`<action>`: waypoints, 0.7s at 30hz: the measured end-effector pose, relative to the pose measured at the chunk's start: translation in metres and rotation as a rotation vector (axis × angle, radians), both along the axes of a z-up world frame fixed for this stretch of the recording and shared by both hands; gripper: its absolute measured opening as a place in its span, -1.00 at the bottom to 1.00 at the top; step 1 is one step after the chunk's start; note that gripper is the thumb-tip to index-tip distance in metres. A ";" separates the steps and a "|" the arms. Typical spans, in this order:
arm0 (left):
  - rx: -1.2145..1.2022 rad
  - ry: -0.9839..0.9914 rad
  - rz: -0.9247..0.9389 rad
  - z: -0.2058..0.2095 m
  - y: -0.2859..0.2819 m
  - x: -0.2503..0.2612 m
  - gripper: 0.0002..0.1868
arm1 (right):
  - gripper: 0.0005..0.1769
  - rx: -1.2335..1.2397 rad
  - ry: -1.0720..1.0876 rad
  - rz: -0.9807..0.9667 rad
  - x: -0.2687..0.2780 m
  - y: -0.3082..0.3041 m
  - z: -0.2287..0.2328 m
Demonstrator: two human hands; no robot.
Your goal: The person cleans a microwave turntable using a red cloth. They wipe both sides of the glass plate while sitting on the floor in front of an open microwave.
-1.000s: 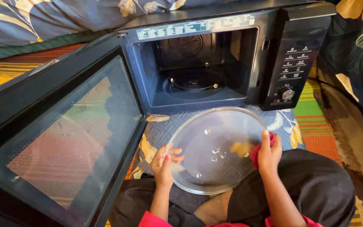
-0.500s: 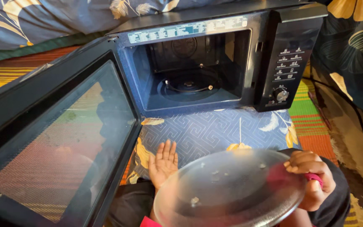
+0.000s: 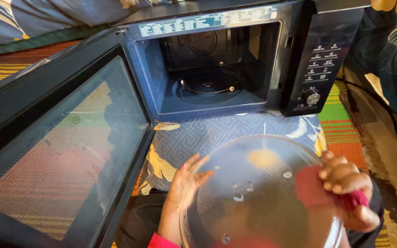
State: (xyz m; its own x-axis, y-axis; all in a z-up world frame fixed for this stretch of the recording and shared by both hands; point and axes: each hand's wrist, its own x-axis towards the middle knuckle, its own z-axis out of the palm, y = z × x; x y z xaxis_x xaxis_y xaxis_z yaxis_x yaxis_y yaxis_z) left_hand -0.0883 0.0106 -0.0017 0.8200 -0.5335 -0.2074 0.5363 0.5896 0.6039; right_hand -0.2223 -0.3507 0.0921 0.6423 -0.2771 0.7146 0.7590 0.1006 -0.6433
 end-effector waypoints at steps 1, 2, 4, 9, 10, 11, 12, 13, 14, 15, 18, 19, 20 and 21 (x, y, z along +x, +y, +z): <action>0.040 -0.067 0.019 0.003 0.004 0.003 -0.18 | -0.56 0.050 0.015 0.003 0.008 0.012 0.000; 0.080 -0.134 0.038 0.005 0.007 0.006 -0.15 | -0.57 0.143 0.068 0.021 0.013 0.023 0.003; 0.180 -0.222 0.122 0.008 0.014 0.010 -0.09 | -0.54 0.384 0.200 0.074 0.023 0.043 0.007; 0.265 -0.331 0.266 0.009 0.026 0.019 0.01 | -0.44 0.816 0.691 0.086 0.047 0.048 -0.012; 0.258 -0.336 0.268 0.008 0.027 0.020 0.01 | -0.41 0.808 0.808 0.099 0.050 0.043 -0.021; 0.248 -0.345 0.270 0.007 0.029 0.023 0.02 | -0.38 0.798 0.921 0.116 0.054 0.037 -0.030; 0.265 -0.358 0.265 0.006 0.032 0.025 0.02 | -0.34 0.665 0.953 0.071 0.058 0.033 -0.039; 0.279 -0.369 0.260 0.004 0.034 0.024 0.01 | -0.29 0.528 0.984 0.024 0.059 0.028 -0.047; 0.292 -0.379 0.256 0.001 0.034 0.025 0.02 | -0.25 0.390 1.012 -0.021 0.060 0.025 -0.052; 0.289 -0.374 0.266 -0.002 0.033 0.026 0.00 | -0.24 0.370 0.998 0.008 0.061 0.024 -0.055; 0.304 -0.371 0.290 -0.013 0.029 0.029 -0.05 | -0.22 0.299 0.976 0.062 0.069 0.020 -0.058; 0.322 -0.384 0.298 -0.016 0.028 0.033 -0.07 | -0.23 0.266 0.976 0.060 0.074 0.018 -0.058; 0.341 -0.397 0.306 -0.019 0.026 0.036 -0.08 | -0.24 0.232 0.977 0.058 0.080 0.016 -0.057; 0.345 -0.412 0.322 -0.021 0.024 0.039 -0.08 | -0.24 0.183 0.964 0.046 0.088 0.014 -0.057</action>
